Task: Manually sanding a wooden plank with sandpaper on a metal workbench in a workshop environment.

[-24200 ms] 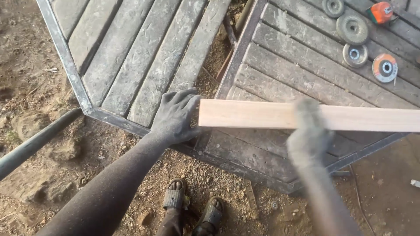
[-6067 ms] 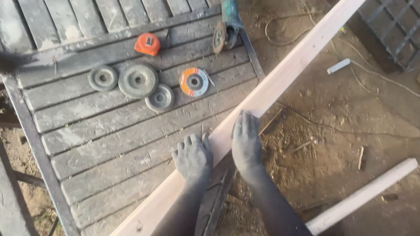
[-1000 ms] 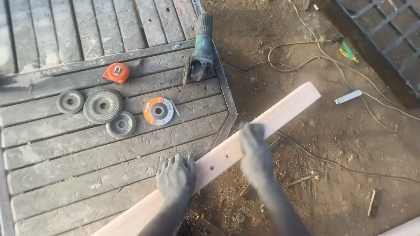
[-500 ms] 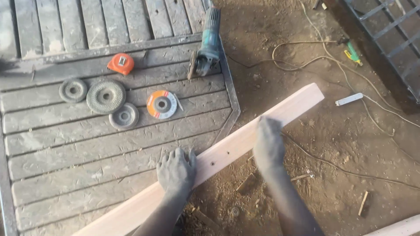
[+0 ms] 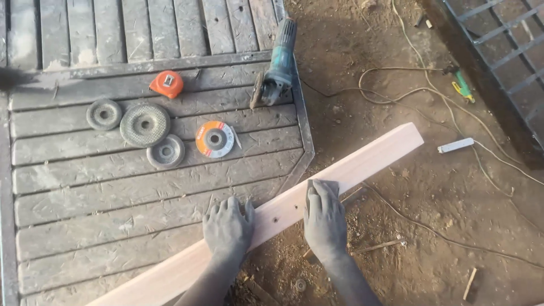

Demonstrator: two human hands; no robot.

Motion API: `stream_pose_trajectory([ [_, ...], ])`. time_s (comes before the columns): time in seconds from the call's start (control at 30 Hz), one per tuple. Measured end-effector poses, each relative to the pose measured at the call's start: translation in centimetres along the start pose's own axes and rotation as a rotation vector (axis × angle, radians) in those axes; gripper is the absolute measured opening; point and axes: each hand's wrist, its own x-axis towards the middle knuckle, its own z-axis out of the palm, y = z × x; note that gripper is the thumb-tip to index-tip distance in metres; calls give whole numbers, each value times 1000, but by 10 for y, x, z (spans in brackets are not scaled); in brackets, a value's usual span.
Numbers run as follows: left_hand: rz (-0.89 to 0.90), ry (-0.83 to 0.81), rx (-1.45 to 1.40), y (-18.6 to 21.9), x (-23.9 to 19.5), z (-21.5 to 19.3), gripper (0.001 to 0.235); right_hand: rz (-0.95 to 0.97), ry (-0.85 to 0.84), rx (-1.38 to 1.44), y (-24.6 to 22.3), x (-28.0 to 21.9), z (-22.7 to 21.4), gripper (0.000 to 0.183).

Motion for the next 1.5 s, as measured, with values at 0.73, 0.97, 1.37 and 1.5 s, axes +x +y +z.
stream_pose_trajectory([
  [0.73,-11,207,69,-16,14,43,37,458,-69,-7,144,101,-15,54],
  [0.97,72,446,59,-27,23,67,29,462,275,-4,269,117,54,47],
  [1.37,129,586,85,-41,31,93,24,956,-1,116,196,104,-4,50],
  [1.5,130,691,43,-37,33,99,18,879,-86,79,183,106,-28,50],
])
